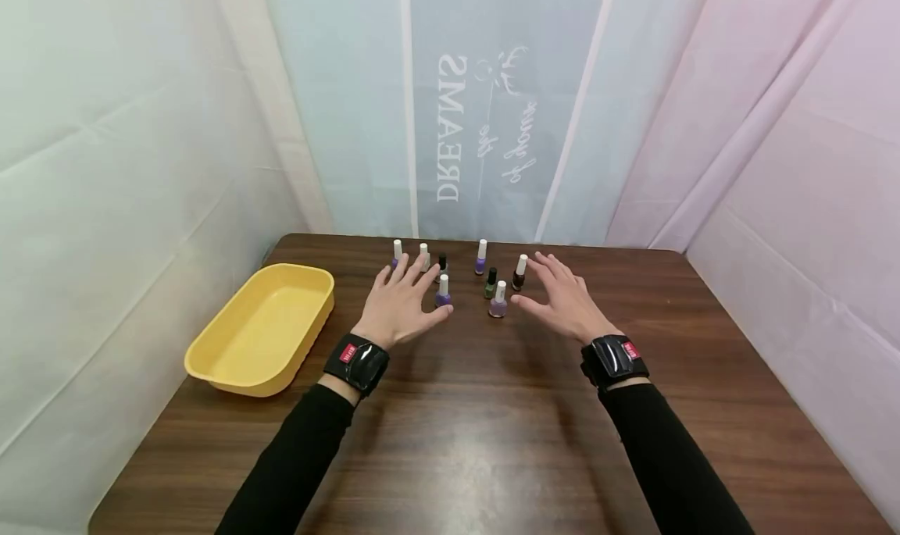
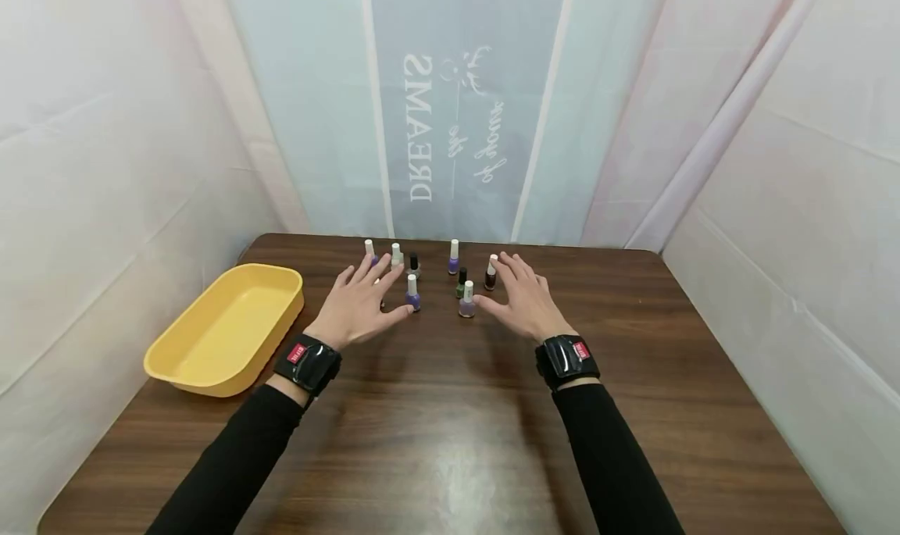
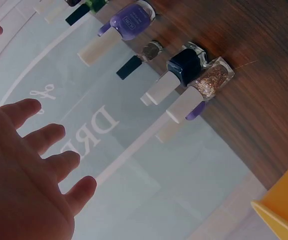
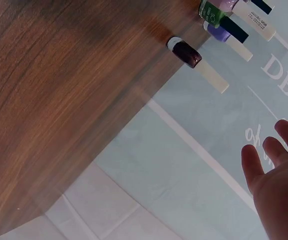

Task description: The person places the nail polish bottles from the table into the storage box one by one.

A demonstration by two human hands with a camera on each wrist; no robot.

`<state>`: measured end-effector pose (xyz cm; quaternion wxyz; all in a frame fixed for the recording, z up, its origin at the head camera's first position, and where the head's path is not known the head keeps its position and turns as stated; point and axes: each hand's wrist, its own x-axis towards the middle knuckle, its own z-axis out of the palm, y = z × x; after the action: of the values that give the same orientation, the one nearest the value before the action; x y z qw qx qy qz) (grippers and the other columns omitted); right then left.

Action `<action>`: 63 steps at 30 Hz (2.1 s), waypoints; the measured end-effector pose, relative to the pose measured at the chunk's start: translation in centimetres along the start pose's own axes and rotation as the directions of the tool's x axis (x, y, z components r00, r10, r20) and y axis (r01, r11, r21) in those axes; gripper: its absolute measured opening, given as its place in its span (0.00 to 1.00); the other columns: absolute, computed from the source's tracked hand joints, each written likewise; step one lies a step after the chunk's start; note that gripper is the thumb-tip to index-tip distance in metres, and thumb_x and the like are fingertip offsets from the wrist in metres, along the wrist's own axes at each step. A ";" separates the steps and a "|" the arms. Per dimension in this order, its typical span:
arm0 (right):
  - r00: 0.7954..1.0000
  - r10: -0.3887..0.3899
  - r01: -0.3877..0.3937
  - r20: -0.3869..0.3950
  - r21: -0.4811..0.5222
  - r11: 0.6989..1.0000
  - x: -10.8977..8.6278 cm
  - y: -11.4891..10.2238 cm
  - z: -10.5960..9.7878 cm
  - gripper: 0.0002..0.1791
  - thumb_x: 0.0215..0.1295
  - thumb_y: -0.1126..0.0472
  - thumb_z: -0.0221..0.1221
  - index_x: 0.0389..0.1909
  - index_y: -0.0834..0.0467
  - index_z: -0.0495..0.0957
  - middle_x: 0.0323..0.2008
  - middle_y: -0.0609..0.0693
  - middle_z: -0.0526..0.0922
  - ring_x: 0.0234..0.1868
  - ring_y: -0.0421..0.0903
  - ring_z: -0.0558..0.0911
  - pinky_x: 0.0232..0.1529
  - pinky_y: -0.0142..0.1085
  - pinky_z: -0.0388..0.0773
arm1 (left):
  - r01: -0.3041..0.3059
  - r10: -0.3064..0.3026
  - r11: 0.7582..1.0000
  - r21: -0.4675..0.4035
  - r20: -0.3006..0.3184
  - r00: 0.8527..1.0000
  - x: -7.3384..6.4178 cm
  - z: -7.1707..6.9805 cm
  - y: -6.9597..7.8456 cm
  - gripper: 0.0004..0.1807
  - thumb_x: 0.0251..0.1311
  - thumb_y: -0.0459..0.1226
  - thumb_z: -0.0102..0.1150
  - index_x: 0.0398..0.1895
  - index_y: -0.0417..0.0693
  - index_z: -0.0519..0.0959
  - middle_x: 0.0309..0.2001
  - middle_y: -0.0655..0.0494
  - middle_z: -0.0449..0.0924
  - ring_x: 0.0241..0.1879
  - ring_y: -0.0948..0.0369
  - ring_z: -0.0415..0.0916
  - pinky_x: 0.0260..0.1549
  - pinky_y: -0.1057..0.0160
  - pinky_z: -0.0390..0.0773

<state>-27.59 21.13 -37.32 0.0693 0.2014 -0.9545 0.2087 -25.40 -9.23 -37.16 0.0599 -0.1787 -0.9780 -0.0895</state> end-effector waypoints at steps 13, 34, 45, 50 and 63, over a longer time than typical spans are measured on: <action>0.992 -0.110 0.115 -0.057 0.096 0.989 0.2 -1.0 3.6 0.40 0.65 0.40 0.57 0.71 0.58 0.61 0.73 0.57 0.58 0.73 0.59 0.54 0.67 0.62 0.52 | 0.084 -0.085 0.996 -0.017 -0.043 0.995 -4.3 2.1 -0.8 0.40 0.64 0.67 0.38 0.73 0.56 0.61 0.76 0.52 0.51 0.76 0.50 0.45 0.70 0.43 0.55; 0.846 -0.433 0.523 -0.311 0.321 0.790 2.2 -9.0 10.6 0.02 0.68 0.62 0.57 0.37 0.57 0.77 0.31 0.43 0.77 0.31 0.35 0.75 0.31 0.29 0.77 | 0.266 -0.502 0.825 -0.498 -0.429 0.751 -15.3 3.5 0.3 0.10 0.71 0.36 0.49 0.41 0.47 0.81 0.26 0.63 0.75 0.24 0.68 0.70 0.27 0.68 0.74; 0.887 -0.395 0.461 -0.237 0.451 0.764 5.7 -13.4 14.0 0.02 0.67 0.65 0.57 0.36 0.58 0.78 0.30 0.45 0.78 0.31 0.37 0.75 0.32 0.30 0.75 | 0.386 -0.812 0.554 -0.738 -0.377 0.444 -19.2 4.5 -2.0 0.07 0.68 0.35 0.54 0.39 0.45 0.82 0.31 0.55 0.80 0.27 0.67 0.71 0.27 0.71 0.73; 0.945 -0.290 0.325 -0.151 0.513 0.795 8.4 -16.1 15.6 0.04 0.70 0.62 0.55 0.39 0.56 0.78 0.35 0.48 0.79 0.35 0.40 0.77 0.37 0.33 0.75 | 0.425 -0.878 0.463 -0.778 -0.338 0.338 -20.2 4.5 -3.7 0.09 0.69 0.37 0.51 0.43 0.45 0.82 0.36 0.53 0.79 0.30 0.65 0.72 0.28 0.71 0.72; 0.996 -0.089 0.059 0.023 0.585 0.809 14.3 -19.6 20.6 0.16 0.68 0.63 0.52 0.54 0.65 0.75 0.53 0.61 0.75 0.58 0.57 0.72 0.60 0.50 0.68 | 0.394 -0.966 0.154 -0.906 -0.054 0.254 -20.4 5.8 -6.0 0.28 0.72 0.40 0.44 0.70 0.39 0.57 0.66 0.39 0.58 0.63 0.45 0.64 0.55 0.46 0.70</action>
<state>-33.44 -9.03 -45.56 -0.0114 0.2551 -0.8373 0.4834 -9.11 -20.55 -46.79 0.2607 0.3773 -0.6935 -0.5557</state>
